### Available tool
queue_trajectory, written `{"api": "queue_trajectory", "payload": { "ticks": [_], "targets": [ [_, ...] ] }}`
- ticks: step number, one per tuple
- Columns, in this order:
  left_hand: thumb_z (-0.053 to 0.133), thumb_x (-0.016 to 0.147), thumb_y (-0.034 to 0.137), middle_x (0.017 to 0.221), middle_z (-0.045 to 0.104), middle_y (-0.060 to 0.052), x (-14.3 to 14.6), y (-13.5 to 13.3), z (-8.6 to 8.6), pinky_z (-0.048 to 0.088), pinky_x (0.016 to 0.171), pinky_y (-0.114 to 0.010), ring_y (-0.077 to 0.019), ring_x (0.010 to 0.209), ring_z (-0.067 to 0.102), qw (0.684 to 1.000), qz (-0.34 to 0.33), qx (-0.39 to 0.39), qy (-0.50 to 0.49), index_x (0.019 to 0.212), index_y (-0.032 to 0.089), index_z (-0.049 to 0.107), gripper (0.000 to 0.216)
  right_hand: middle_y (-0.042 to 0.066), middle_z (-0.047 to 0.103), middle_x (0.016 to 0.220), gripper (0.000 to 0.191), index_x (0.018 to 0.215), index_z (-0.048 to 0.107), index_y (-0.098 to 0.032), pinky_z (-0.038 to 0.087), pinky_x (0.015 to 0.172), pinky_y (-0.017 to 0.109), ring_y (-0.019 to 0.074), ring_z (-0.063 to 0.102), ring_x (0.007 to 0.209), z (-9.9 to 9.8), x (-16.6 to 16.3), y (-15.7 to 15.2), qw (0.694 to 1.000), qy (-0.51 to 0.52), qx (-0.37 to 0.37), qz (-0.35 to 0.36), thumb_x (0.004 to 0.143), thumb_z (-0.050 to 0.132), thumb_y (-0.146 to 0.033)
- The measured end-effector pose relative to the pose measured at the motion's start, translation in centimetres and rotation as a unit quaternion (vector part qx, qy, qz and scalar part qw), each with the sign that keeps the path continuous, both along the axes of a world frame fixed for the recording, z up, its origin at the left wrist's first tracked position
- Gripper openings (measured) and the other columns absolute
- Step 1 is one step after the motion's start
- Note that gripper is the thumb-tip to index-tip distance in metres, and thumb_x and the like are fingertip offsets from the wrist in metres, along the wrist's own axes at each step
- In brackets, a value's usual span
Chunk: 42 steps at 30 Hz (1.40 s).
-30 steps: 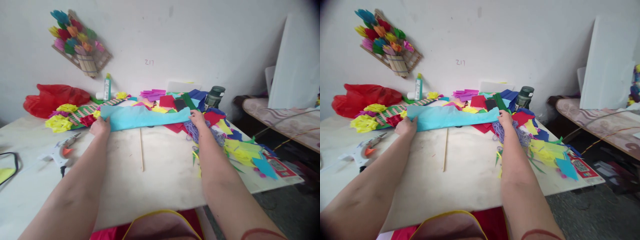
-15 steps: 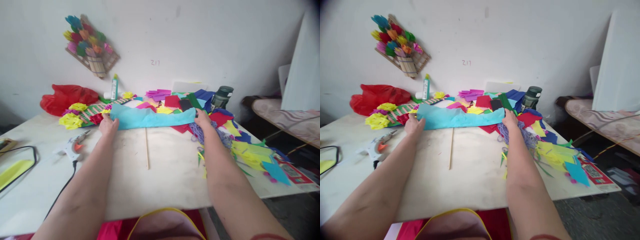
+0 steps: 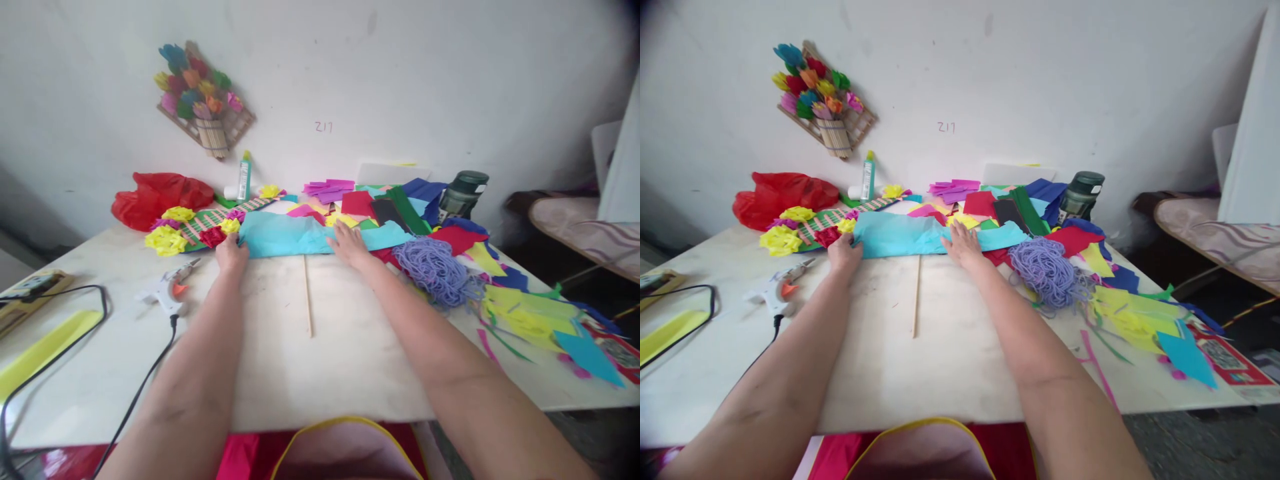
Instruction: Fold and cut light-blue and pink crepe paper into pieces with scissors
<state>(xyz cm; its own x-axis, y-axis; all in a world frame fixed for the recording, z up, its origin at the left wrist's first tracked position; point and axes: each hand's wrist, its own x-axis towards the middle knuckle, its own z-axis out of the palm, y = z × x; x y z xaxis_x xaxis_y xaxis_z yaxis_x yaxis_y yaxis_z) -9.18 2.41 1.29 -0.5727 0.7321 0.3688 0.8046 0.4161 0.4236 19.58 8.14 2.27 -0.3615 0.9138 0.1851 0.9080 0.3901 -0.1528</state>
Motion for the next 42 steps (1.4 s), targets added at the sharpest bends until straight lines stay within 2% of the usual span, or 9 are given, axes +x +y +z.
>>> {"api": "queue_trajectory", "payload": {
  "ticks": [2, 5, 11, 22, 28, 34, 42],
  "targets": [
    [0.048, 0.075, 0.029, 0.090, 0.066, -0.010, -0.1, 0.1, -0.2, 0.044, 0.075, -0.030, -0.0243, 0.088, 0.060, 1.000, -0.003, 0.005, -0.003, 0.100, 0.018, 0.061, 0.031, 0.004, 0.003, 0.149, 0.065, 0.142, 0.013, -0.012, 0.008, 0.109, 0.043, 0.0200, 0.006, 0.136, -1.3, -0.5, -0.4, 0.999, -0.015, -0.051, -0.004, 0.088, 0.012, -0.049],
    [0.047, 0.076, 0.031, 0.089, 0.066, -0.010, -0.2, 0.3, -0.3, 0.044, 0.074, -0.029, -0.0241, 0.087, 0.060, 1.000, 0.004, 0.010, -0.012, 0.101, 0.018, 0.062, 0.031, 0.004, -0.001, 0.149, 0.068, 0.143, 0.006, -0.013, 0.005, 0.109, 0.043, 0.0191, 0.000, 0.136, -2.0, -0.3, -0.7, 0.995, -0.037, -0.090, -0.027, 0.087, 0.006, -0.052],
    [0.047, 0.078, 0.033, 0.092, 0.066, -0.011, -0.1, 0.5, -0.5, 0.045, 0.074, -0.031, -0.0252, 0.089, 0.059, 1.000, 0.013, 0.003, -0.018, 0.102, 0.020, 0.061, 0.031, 0.003, -0.003, 0.149, 0.070, 0.143, 0.006, -0.011, 0.001, 0.109, 0.042, 0.0208, -0.003, 0.136, -1.8, -0.2, -0.8, 0.995, -0.038, -0.088, -0.039, 0.086, 0.005, -0.053],
    [0.044, 0.082, 0.032, 0.112, 0.059, -0.012, 0.9, 0.7, -0.2, 0.044, 0.078, -0.036, -0.0274, 0.099, 0.056, 0.998, 0.008, -0.048, 0.051, 0.112, 0.024, 0.057, 0.034, 0.003, -0.002, 0.149, 0.071, 0.143, 0.006, -0.012, 0.003, 0.109, 0.043, 0.0230, -0.004, 0.136, -2.1, -0.3, -0.6, 0.994, -0.036, -0.084, -0.058, 0.086, 0.004, -0.055],
    [0.039, 0.084, 0.034, 0.108, 0.061, -0.012, 1.5, 0.0, 0.3, 0.045, 0.074, -0.036, -0.0269, 0.094, 0.058, 0.996, 0.021, -0.053, 0.063, 0.113, 0.024, 0.056, 0.034, 0.002, -0.002, 0.149, 0.070, 0.143, 0.007, -0.013, 0.001, 0.109, 0.044, 0.0222, -0.004, 0.136, -1.8, -0.1, -0.7, 0.991, -0.051, -0.106, -0.059, 0.086, 0.006, -0.054],
    [0.044, 0.080, 0.037, 0.092, 0.065, -0.015, 2.0, -1.3, 1.0, 0.045, 0.069, -0.039, -0.0310, 0.088, 0.060, 0.995, 0.023, -0.077, 0.064, 0.104, 0.020, 0.061, 0.033, 0.002, 0.001, 0.149, 0.071, 0.143, 0.007, -0.014, 0.002, 0.109, 0.045, 0.0227, -0.001, 0.136, -2.0, 1.1, -0.5, 0.989, -0.070, -0.121, -0.046, 0.085, 0.008, -0.055],
    [0.046, 0.079, 0.038, 0.094, 0.065, -0.015, 1.6, -2.0, 0.7, 0.045, 0.070, -0.040, -0.0321, 0.091, 0.060, 0.994, 0.013, -0.099, 0.054, 0.104, 0.022, 0.060, 0.033, 0.002, 0.002, 0.150, 0.072, 0.143, 0.007, -0.015, 0.003, 0.109, 0.043, 0.0213, -0.001, 0.136, -2.4, 1.9, -0.2, 0.989, -0.085, -0.118, -0.028, 0.084, 0.007, -0.057]
  ]
}}
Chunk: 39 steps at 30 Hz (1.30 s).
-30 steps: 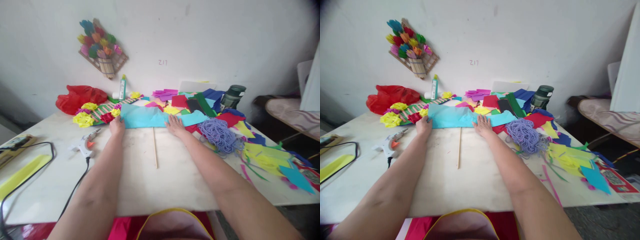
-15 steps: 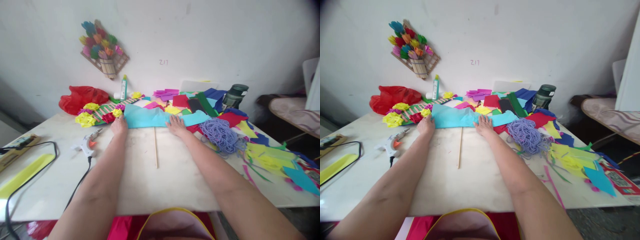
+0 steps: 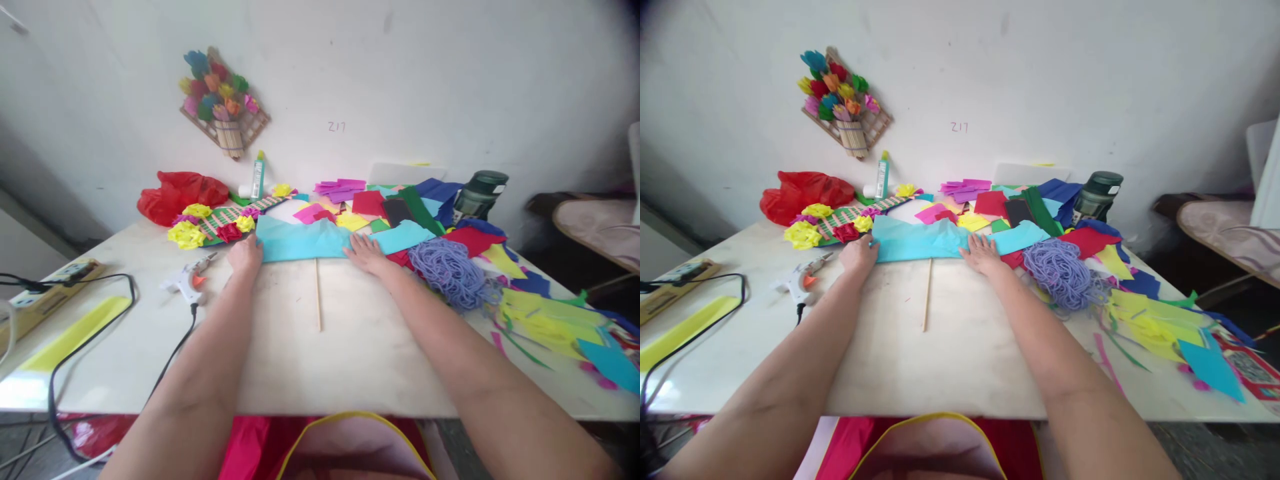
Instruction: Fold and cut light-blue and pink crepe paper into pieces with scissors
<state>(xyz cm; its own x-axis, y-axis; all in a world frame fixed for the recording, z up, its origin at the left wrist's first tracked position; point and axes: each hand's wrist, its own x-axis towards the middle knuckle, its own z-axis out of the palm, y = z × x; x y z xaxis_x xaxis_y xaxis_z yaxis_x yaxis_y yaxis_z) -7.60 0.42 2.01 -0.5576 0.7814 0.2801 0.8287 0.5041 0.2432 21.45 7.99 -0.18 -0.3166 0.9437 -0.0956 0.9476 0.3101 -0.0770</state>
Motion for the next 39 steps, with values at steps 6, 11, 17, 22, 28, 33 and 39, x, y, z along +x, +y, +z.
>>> {"api": "queue_trajectory", "payload": {
  "ticks": [6, 11, 17, 22, 28, 33, 39],
  "targets": [
    [0.048, 0.079, 0.033, 0.101, 0.062, -0.012, -0.5, -0.4, -0.4, 0.045, 0.072, -0.038, -0.0282, 0.091, 0.059, 0.997, 0.034, 0.065, -0.036, 0.114, 0.024, 0.051, 0.036, 0.001, 0.003, 0.149, 0.071, 0.143, 0.007, -0.014, 0.002, 0.109, 0.043, 0.0217, -0.001, 0.136, 0.1, -0.1, -0.9, 1.000, 0.006, 0.022, -0.001, 0.085, 0.005, -0.056],
    [0.042, 0.082, 0.028, 0.117, 0.053, -0.014, 1.4, -0.6, 0.5, 0.041, 0.085, -0.038, -0.0281, 0.112, 0.045, 0.982, 0.002, 0.183, 0.053, 0.119, 0.018, 0.049, 0.039, 0.002, 0.005, 0.149, 0.071, 0.143, 0.009, -0.014, 0.002, 0.109, 0.042, 0.0212, 0.001, 0.136, 0.0, -0.1, -1.0, 0.999, 0.006, 0.034, 0.000, 0.085, 0.007, -0.055],
    [0.028, 0.089, 0.035, 0.123, 0.055, -0.006, 8.2, -0.2, 1.2, 0.026, 0.104, -0.031, -0.0182, 0.126, 0.034, 0.894, -0.419, 0.122, 0.106, 0.119, 0.013, 0.053, 0.045, 0.002, 0.005, 0.149, 0.070, 0.143, 0.010, -0.014, 0.004, 0.109, 0.043, 0.0218, 0.001, 0.136, 0.0, -0.2, -1.0, 0.999, 0.008, 0.036, -0.002, 0.085, 0.008, -0.055],
    [0.019, 0.090, 0.040, 0.140, 0.035, -0.001, 10.7, -0.8, 0.6, 0.010, 0.109, -0.039, -0.0158, 0.134, 0.018, 0.810, -0.574, -0.024, 0.119, 0.133, 0.020, 0.039, 0.051, 0.003, 0.005, 0.150, 0.070, 0.143, 0.010, -0.014, 0.004, 0.109, 0.043, 0.0205, -0.001, 0.136, 0.0, -0.2, -1.1, 0.999, 0.006, 0.035, 0.002, 0.085, 0.005, -0.055],
    [0.012, 0.090, 0.045, 0.147, 0.019, 0.000, 10.5, -1.0, -0.3, 0.009, 0.109, -0.040, -0.0137, 0.135, 0.010, 0.816, -0.556, -0.141, 0.068, 0.140, 0.023, 0.021, 0.055, 0.002, 0.003, 0.149, 0.071, 0.143, 0.008, -0.013, 0.003, 0.109, 0.043, 0.0206, -0.002, 0.136, 0.1, -0.3, -1.0, 1.000, 0.007, 0.027, -0.002, 0.085, 0.005, -0.055],
    [0.012, 0.090, 0.045, 0.148, 0.012, -0.002, 9.5, -0.5, -0.8, 0.009, 0.109, -0.036, -0.0145, 0.135, 0.008, 0.845, -0.512, -0.141, 0.062, 0.141, 0.020, 0.017, 0.057, 0.003, 0.002, 0.150, 0.072, 0.143, 0.006, -0.014, 0.003, 0.109, 0.044, 0.0208, -0.002, 0.136, 0.0, -0.2, -0.8, 1.000, 0.003, 0.026, -0.003, 0.085, 0.004, -0.056],
    [0.013, 0.090, 0.041, 0.147, 0.019, 0.000, 7.1, 0.4, -1.5, 0.013, 0.108, -0.039, -0.0165, 0.135, 0.012, 0.908, -0.392, -0.141, 0.042, 0.140, 0.024, 0.023, 0.054, 0.003, 0.003, 0.149, 0.072, 0.143, 0.007, -0.013, 0.002, 0.109, 0.043, 0.0219, -0.002, 0.136, 0.2, -0.1, -1.1, 1.000, 0.009, 0.029, 0.000, 0.085, 0.007, -0.055]
  ]
}}
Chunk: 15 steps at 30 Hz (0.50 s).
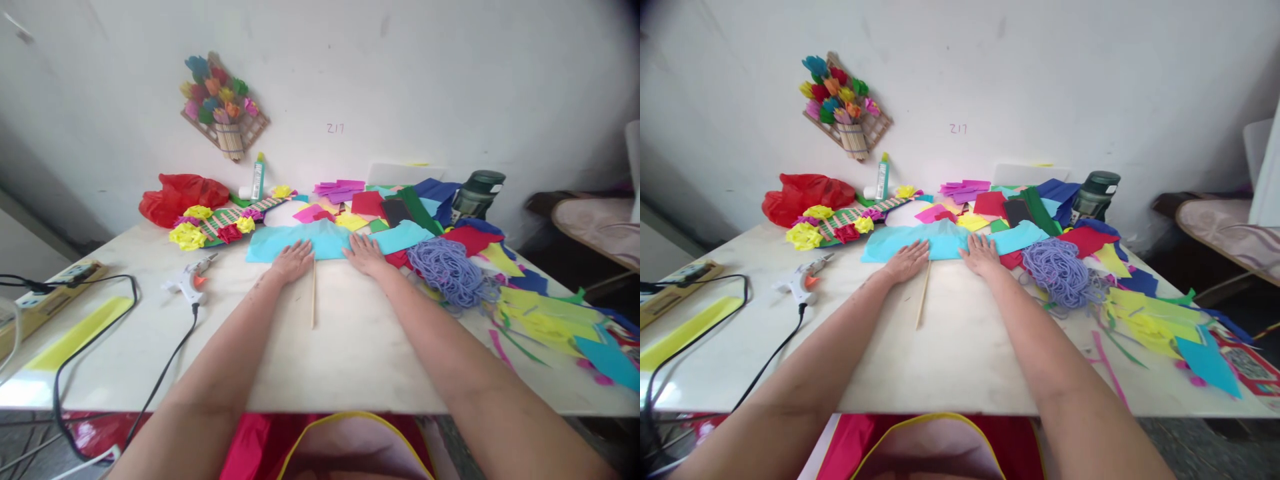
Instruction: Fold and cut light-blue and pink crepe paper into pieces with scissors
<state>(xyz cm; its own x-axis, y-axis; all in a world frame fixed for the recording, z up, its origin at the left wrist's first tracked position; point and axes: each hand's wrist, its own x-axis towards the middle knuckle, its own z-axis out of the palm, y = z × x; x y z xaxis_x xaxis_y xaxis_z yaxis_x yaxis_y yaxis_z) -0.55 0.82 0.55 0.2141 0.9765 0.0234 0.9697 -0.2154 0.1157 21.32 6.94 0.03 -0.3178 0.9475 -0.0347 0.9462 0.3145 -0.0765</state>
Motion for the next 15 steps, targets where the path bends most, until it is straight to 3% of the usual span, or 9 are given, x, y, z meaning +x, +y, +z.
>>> {"api": "queue_trajectory", "payload": {
  "ticks": [6, 10, 15],
  "targets": [
    [0.015, 0.086, 0.051, 0.148, 0.012, 0.002, -1.5, 0.5, 0.0, 0.008, 0.105, -0.055, -0.0248, 0.135, 0.008, 0.989, 0.148, -0.008, -0.008, 0.140, 0.027, 0.021, 0.059, 0.002, 0.003, 0.149, 0.072, 0.143, 0.008, -0.013, 0.000, 0.109, 0.043, 0.0216, -0.002, 0.136, -0.1, 0.0, -0.2, 1.000, 0.008, 0.009, -0.005, 0.085, 0.008, -0.055],
    [0.014, 0.083, 0.058, 0.148, 0.012, 0.004, -1.6, 0.7, 0.0, 0.003, 0.096, -0.069, -0.0312, 0.135, 0.004, 0.986, 0.168, -0.014, -0.007, 0.139, 0.035, 0.021, 0.061, 0.002, 0.002, 0.149, 0.070, 0.143, 0.008, -0.013, -0.001, 0.109, 0.043, 0.0202, -0.003, 0.136, -0.2, 0.1, -0.1, 1.000, 0.001, 0.027, 0.000, 0.086, 0.008, -0.054],
    [0.012, 0.082, 0.060, 0.148, 0.012, 0.006, -1.5, 0.7, 0.0, 0.000, 0.093, -0.072, -0.0332, 0.135, 0.004, 0.986, 0.168, -0.015, -0.012, 0.138, 0.037, 0.020, 0.061, 0.002, 0.000, 0.149, 0.066, 0.142, 0.011, -0.013, -0.003, 0.109, 0.044, 0.0187, -0.004, 0.136, 1.3, -1.1, -0.8, 0.994, 0.007, 0.099, 0.046, 0.087, 0.012, -0.050]
  ]
}}
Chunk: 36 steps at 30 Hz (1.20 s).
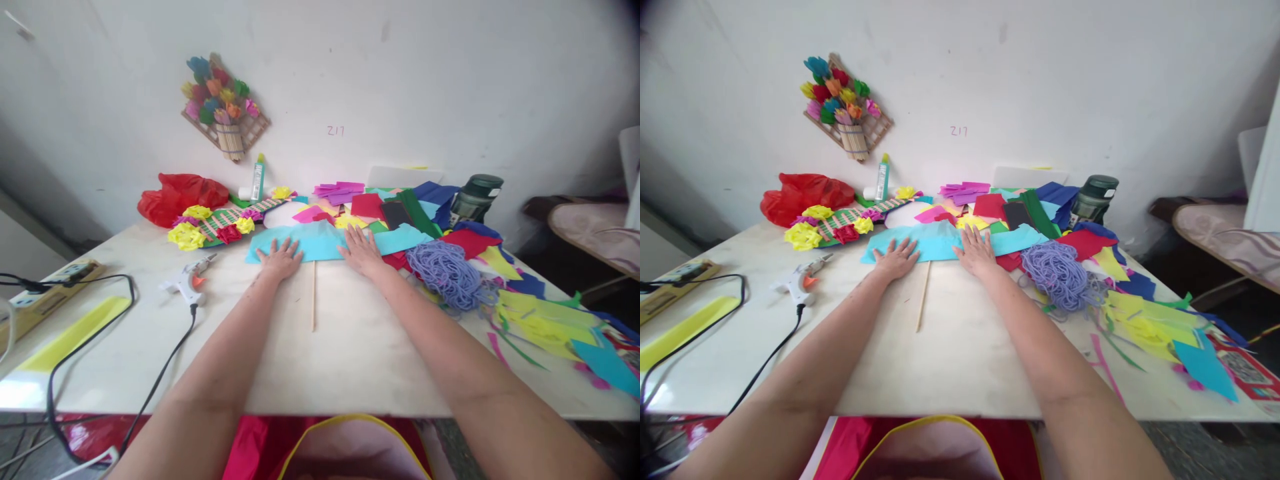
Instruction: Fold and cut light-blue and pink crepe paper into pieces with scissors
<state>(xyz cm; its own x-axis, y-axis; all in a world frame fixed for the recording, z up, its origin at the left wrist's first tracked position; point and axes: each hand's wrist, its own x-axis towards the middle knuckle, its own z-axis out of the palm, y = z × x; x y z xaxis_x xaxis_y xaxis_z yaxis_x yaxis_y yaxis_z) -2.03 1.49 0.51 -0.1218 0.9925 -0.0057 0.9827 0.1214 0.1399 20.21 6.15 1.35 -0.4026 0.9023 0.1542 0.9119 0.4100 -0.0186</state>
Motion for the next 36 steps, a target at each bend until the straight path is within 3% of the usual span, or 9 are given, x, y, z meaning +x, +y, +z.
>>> {"api": "queue_trajectory", "payload": {
  "ticks": [4, 7, 10, 14, 19, 29, 36],
  "targets": [
    [0.011, 0.081, 0.059, 0.148, 0.011, 0.006, 0.1, -0.2, 0.1, 0.001, 0.093, -0.072, -0.0333, 0.135, 0.004, 1.000, -0.001, 0.002, 0.001, 0.139, 0.036, 0.018, 0.062, 0.000, 0.004, 0.149, 0.064, 0.142, 0.015, -0.016, -0.001, 0.110, 0.041, 0.0168, -0.001, 0.137, 1.2, -3.5, -0.9, 0.993, 0.012, 0.026, 0.113, 0.088, 0.012, -0.049],
    [0.008, 0.084, 0.054, 0.148, 0.010, 0.007, 0.2, -0.3, 0.2, 0.002, 0.094, -0.072, -0.0315, 0.135, 0.003, 1.000, -0.001, -0.005, 0.009, 0.139, 0.036, 0.017, 0.059, -0.001, 0.009, 0.149, 0.062, 0.142, 0.017, -0.018, 0.000, 0.110, 0.043, 0.0171, 0.001, 0.137, 0.8, -6.2, -1.2, 0.989, 0.012, -0.014, 0.150, 0.089, 0.009, -0.048],
    [0.007, 0.085, 0.048, 0.148, 0.009, 0.009, 0.0, -0.2, 0.1, 0.004, 0.095, -0.071, -0.0298, 0.135, 0.003, 1.000, -0.004, -0.013, 0.011, 0.140, 0.036, 0.016, 0.056, -0.001, 0.011, 0.149, 0.062, 0.141, 0.019, -0.019, 0.003, 0.109, 0.047, 0.0203, 0.004, 0.136, -0.5, -7.6, -1.1, 0.989, 0.014, -0.060, 0.135, 0.088, 0.010, -0.049],
    [0.008, 0.085, 0.048, 0.148, 0.007, 0.008, -0.5, 0.1, -0.1, 0.005, 0.097, -0.068, -0.0287, 0.135, 0.002, 1.000, -0.005, -0.017, 0.010, 0.140, 0.034, 0.014, 0.057, -0.001, 0.013, 0.148, 0.062, 0.141, 0.019, -0.019, 0.002, 0.108, 0.047, 0.0210, 0.004, 0.136, -1.6, -7.7, -1.0, 0.991, 0.015, -0.053, 0.123, 0.088, 0.012, -0.050],
    [0.008, 0.084, 0.052, 0.148, 0.006, 0.007, -1.4, 0.4, -0.2, 0.006, 0.100, -0.063, -0.0299, 0.135, 0.002, 0.999, 0.018, -0.023, 0.018, 0.141, 0.032, 0.014, 0.061, -0.001, 0.012, 0.148, 0.061, 0.142, 0.018, -0.019, 0.002, 0.108, 0.046, 0.0207, 0.002, 0.136, -1.6, -7.5, -0.9, 0.991, 0.006, -0.052, 0.125, 0.088, 0.013, -0.049],
    [0.009, 0.085, 0.053, 0.148, 0.009, 0.008, -4.5, 0.4, -0.2, 0.008, 0.106, -0.051, -0.0226, 0.136, 0.005, 0.997, -0.056, -0.037, 0.040, 0.141, 0.029, 0.013, 0.062, -0.001, 0.010, 0.149, 0.062, 0.142, 0.017, -0.018, 0.001, 0.108, 0.046, 0.0209, 0.000, 0.136, -1.5, -7.5, -0.8, 0.991, -0.004, -0.053, 0.125, 0.088, 0.016, -0.048],
    [0.011, 0.085, 0.053, 0.149, 0.008, 0.007, -5.3, 0.6, -0.1, 0.009, 0.107, -0.045, -0.0264, 0.135, 0.003, 0.998, -0.044, -0.038, 0.040, 0.142, 0.027, 0.014, 0.063, 0.000, 0.011, 0.148, 0.062, 0.142, 0.017, -0.015, 0.002, 0.108, 0.047, 0.0222, 0.001, 0.136, -1.6, -7.4, -0.9, 0.990, -0.004, -0.046, 0.130, 0.088, 0.019, -0.046]
  ]
}}
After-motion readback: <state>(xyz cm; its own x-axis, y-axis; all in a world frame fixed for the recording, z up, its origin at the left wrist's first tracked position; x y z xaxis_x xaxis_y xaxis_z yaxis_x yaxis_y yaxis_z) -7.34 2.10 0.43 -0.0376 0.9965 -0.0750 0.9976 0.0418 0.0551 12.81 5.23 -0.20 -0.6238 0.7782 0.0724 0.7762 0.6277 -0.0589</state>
